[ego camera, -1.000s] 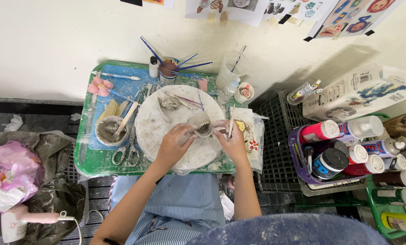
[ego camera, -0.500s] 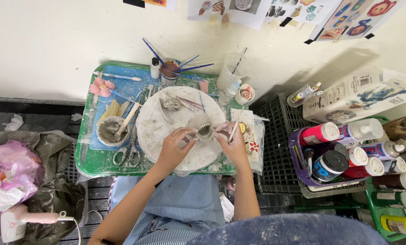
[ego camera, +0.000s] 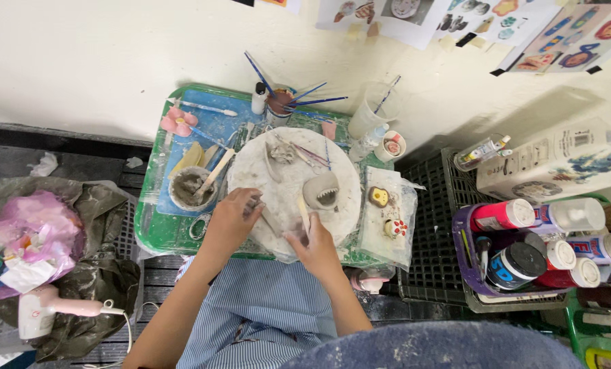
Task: The person shapes a piece of clay on a potter's wheel bat by hand and with a wooden tool. They spray water onto the clay, smooth a flat piece, and use a tool to carve details into a clay shark head.
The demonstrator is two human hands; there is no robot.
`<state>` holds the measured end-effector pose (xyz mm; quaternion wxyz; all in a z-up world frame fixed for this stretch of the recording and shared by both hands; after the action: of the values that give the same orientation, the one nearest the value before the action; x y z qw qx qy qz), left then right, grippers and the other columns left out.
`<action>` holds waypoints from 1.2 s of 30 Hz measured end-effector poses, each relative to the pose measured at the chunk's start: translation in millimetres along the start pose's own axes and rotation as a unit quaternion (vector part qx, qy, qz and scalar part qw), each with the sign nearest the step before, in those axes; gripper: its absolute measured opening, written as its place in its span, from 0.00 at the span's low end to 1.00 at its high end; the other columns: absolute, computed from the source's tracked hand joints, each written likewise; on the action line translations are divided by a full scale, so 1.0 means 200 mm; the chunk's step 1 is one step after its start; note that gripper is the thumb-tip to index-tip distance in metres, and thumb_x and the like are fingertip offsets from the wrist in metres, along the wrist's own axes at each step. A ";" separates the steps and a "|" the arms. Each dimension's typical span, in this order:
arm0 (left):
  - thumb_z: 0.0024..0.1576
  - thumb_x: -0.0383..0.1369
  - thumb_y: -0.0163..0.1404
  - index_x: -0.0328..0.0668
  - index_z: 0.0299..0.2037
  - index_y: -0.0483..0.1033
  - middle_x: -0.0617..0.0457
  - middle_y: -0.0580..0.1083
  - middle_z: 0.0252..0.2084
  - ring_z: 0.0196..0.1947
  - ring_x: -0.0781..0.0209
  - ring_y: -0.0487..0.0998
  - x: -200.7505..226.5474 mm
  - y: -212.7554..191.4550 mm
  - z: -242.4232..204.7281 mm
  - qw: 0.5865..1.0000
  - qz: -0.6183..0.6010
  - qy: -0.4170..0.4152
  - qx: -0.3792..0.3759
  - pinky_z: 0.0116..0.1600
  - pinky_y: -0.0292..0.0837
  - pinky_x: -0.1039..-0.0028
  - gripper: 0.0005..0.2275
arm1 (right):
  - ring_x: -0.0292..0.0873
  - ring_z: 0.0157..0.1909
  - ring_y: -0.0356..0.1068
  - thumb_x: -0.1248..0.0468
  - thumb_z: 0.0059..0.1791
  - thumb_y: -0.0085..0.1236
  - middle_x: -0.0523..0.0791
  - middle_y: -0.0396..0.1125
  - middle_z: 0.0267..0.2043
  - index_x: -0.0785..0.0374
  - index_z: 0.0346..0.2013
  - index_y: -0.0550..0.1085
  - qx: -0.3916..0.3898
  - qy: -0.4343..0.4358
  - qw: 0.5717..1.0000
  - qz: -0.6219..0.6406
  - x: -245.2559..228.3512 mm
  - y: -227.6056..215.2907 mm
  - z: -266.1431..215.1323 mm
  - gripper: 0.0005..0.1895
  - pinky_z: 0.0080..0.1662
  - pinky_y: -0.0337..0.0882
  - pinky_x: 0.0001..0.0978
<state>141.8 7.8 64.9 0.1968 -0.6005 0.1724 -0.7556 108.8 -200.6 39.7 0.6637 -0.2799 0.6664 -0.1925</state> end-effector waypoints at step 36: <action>0.47 0.38 0.66 0.41 0.48 0.78 0.51 0.76 0.58 0.65 0.50 0.69 -0.06 0.01 -0.19 0.989 0.053 0.070 0.118 0.68 0.57 0.56 0.21 | 0.51 0.30 0.75 0.64 0.47 0.56 0.50 0.73 0.28 0.58 0.41 0.80 -0.063 -0.183 0.904 -0.382 -0.57 0.00 0.21 0.10 0.33 0.73 0.44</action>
<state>106.8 12.9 46.2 0.2934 -0.5088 0.1274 -0.7992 145.9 -124.3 126.4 0.6304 -0.5846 0.3864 -0.3340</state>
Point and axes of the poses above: each hand's wrist, its own z-axis towards the middle knuckle, its own y-axis out of the palm, x = y × z, the point moved 8 cm from there along z, towards the middle knuckle
